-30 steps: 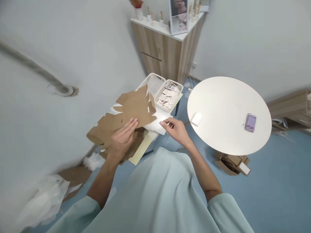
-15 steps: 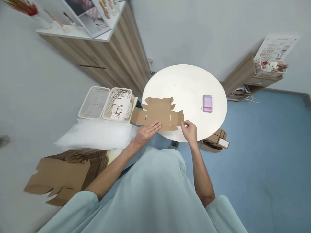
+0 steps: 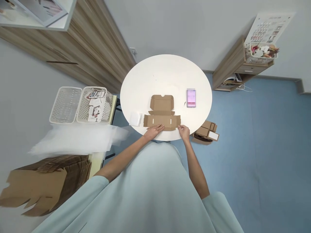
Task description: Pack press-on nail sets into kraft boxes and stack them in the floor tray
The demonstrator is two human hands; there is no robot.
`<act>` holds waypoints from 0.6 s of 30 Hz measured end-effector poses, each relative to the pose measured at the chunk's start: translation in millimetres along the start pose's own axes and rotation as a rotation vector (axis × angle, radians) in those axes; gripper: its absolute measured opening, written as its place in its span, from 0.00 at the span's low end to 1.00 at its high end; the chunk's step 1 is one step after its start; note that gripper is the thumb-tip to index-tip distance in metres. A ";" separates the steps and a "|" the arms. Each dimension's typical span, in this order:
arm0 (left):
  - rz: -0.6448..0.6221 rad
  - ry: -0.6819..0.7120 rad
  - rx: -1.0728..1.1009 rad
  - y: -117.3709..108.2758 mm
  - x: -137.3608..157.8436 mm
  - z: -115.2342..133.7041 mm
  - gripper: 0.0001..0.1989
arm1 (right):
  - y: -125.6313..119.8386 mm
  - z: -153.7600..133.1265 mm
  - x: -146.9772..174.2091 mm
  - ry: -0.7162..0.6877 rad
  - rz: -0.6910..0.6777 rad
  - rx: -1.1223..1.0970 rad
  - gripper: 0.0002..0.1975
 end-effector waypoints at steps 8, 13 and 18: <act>0.035 -0.120 0.057 -20.8 30.9 -14.9 0.31 | -11.5 -39.3 -12.9 -0.179 0.083 0.155 0.30; 0.001 -0.290 0.061 -33.7 56.8 -36.3 0.33 | 19.9 -90.8 -42.0 -0.224 -0.144 0.198 0.46; 0.006 -0.329 0.078 -42.8 53.6 -34.6 0.28 | 54.5 -106.6 -63.3 -0.216 -0.303 0.337 0.51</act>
Point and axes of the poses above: each hand's wrist, its own x-axis away from the middle knuckle, its own y-axis out of the palm, z = x × y, the point moved 4 cm from there along -x, towards the middle knuckle, and after that the axes turned 5 degrees about -x, right-handed, at the moved point
